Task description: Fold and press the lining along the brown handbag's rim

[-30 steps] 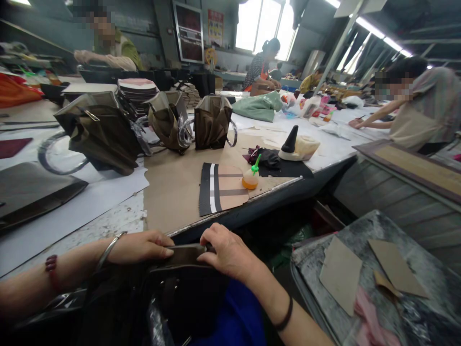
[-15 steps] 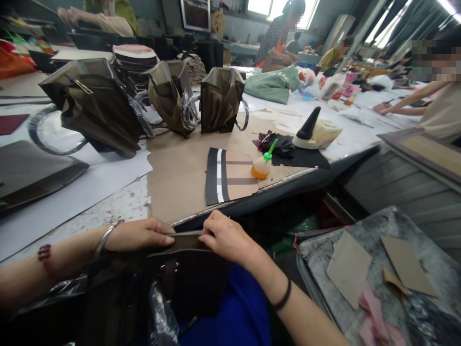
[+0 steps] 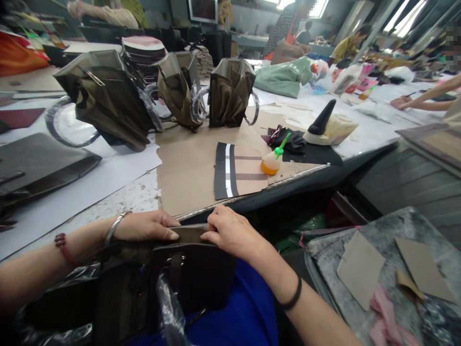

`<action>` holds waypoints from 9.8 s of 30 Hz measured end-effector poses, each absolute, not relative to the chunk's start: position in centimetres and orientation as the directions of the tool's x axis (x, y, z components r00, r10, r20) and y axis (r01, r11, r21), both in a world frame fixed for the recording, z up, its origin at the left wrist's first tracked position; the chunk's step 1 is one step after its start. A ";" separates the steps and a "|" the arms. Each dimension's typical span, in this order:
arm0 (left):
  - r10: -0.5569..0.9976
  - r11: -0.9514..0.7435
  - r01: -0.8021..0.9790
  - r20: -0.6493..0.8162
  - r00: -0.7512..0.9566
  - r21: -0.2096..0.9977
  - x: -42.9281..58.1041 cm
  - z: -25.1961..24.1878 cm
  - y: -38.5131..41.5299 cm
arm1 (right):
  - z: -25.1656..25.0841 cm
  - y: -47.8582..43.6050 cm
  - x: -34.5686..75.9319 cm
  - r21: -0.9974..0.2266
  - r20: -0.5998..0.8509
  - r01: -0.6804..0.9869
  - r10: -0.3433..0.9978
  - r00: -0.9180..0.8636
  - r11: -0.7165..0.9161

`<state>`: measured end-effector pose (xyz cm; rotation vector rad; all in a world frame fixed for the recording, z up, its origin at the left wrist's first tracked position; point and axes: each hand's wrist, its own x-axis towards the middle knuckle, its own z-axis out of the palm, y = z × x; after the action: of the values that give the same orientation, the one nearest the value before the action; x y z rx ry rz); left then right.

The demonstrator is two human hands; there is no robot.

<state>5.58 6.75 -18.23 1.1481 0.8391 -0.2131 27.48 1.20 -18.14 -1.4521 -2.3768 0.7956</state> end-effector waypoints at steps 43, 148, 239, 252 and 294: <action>0.458 0.077 0.648 -0.604 0.652 0.758 2.5 -18.3 7.0 | -15.9 2.1 24.3 -0.686 -0.247 0.592 0.630 -0.736 0.423; 0.394 0.331 0.530 -0.625 0.674 0.781 1.2 -18.3 6.3 | -16.3 2.2 22.8 -0.374 -0.356 0.912 0.882 -0.309 0.168; 0.386 0.345 0.513 -0.617 0.686 0.786 0.7 -18.9 6.2 | -15.9 3.4 21.3 -0.317 -0.443 0.891 0.780 -0.442 0.325; 0.469 0.194 0.585 -0.598 0.650 0.788 1.0 -18.5 6.2 | -16.5 3.6 21.4 -0.340 -0.418 0.898 0.810 -0.411 0.280; 0.377 0.438 0.529 -0.683 0.625 0.726 0.7 -18.2 6.0 | -16.7 3.9 20.6 -0.277 -0.422 0.922 0.828 -0.369 0.270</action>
<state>0.66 6.01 -18.20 1.1610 0.9461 -0.1143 20.58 3.90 -16.66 -1.8543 -2.6500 0.8138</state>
